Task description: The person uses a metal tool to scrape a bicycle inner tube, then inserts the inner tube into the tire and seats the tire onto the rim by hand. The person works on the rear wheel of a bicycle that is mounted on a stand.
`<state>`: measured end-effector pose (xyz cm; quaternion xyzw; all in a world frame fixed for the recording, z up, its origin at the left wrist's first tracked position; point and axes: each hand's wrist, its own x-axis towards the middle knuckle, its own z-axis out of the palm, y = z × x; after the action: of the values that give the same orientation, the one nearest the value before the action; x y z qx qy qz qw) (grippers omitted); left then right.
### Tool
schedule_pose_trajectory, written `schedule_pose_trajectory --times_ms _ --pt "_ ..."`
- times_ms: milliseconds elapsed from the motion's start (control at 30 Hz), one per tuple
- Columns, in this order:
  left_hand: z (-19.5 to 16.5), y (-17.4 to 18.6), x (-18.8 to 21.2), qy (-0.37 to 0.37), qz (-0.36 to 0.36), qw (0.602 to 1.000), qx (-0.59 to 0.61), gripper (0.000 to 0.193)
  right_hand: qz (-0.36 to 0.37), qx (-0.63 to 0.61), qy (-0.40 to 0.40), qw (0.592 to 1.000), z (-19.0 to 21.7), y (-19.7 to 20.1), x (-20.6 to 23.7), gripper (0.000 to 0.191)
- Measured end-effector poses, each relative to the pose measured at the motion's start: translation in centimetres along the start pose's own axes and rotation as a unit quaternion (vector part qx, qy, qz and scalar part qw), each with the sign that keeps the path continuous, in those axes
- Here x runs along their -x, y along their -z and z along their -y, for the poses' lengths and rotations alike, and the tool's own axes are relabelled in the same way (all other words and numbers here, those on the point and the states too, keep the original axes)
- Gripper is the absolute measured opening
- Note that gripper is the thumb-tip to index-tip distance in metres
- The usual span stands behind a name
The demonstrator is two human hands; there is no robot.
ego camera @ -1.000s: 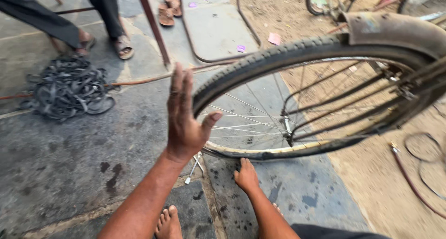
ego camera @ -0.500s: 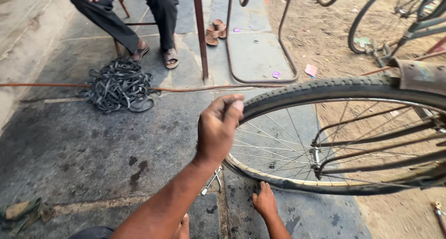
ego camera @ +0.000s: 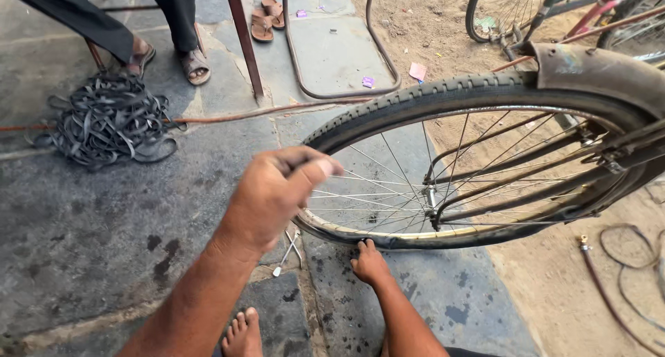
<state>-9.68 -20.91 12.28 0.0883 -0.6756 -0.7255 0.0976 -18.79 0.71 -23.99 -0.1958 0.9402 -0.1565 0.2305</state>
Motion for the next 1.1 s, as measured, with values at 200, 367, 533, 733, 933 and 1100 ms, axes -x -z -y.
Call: schedule_pose_trajectory --times_ms 200,367,533,733,933,1100 --pt "-0.4 0.7 0.2 0.013 0.041 0.995 0.095 0.022 -0.019 -0.001 0.013 1.0 0.2 -0.1 0.0 0.069" --pt "-0.7 0.8 0.5 0.016 0.005 0.983 0.182 0.021 0.002 0.015 -0.017 1.0 0.1 0.1 -0.1 0.069" --pt "-1.2 0.6 0.8 -0.007 -0.012 0.978 0.208 0.023 -0.014 0.026 -0.019 0.999 0.0 -0.4 -0.2 0.068" --pt "-2.1 0.5 0.8 0.0 0.023 0.973 0.228 0.024 -0.032 0.016 -0.023 0.999 -0.6 -0.9 -0.5 0.066" --pt "-3.1 0.2 2.1 -0.031 0.099 0.979 0.177 0.026 -0.024 0.035 -0.014 0.999 -0.7 -0.5 -1.0 0.064" --pt "-2.5 -1.4 2.1 -0.078 0.113 0.99 -0.026 0.024 -0.014 0.056 -0.014 0.998 -0.6 -0.4 -0.8 0.062"
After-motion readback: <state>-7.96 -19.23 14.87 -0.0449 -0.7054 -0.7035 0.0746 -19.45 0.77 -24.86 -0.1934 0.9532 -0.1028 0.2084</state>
